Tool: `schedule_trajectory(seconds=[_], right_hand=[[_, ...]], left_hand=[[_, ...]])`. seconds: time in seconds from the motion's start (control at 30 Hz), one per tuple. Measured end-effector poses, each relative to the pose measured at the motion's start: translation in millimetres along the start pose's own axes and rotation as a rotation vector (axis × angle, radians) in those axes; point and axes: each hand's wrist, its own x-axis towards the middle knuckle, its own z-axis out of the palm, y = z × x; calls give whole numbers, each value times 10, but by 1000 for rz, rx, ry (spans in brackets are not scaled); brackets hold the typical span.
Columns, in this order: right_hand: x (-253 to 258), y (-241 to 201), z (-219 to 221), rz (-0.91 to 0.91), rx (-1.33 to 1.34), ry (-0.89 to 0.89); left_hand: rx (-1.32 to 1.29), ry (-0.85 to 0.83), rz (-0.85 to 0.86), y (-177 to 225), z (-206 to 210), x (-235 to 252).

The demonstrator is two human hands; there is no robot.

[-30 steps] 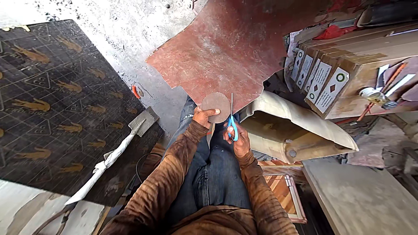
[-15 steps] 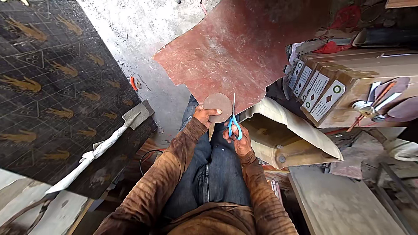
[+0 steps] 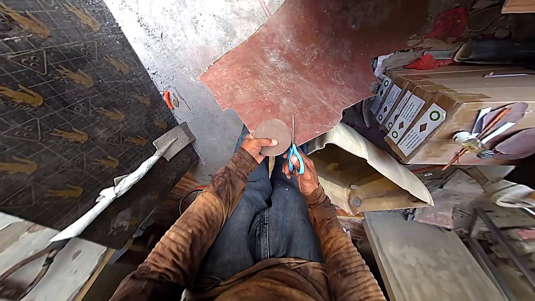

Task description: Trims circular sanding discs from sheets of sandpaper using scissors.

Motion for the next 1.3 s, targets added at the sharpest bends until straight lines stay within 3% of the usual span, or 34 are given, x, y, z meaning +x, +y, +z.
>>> schedule_trajectory(seconds=[0.3,0.5,0.67,1.0,1.3], right_hand=[[128,184,16,6,125,-16],[204,248,-94,0,92,-219],[296,190,-83,25,45,-283],[151,160,124,-34,-14,-127],[368,-70,63,94,-122,-238]], left_hand=[[60,13,25,99,-164,165],[80,-16,-7,143,-339,164],[34,-72,33,119,-472,144],[-3,-79,24,99,-566,161],[-25,-129,63,158,-601,101]])
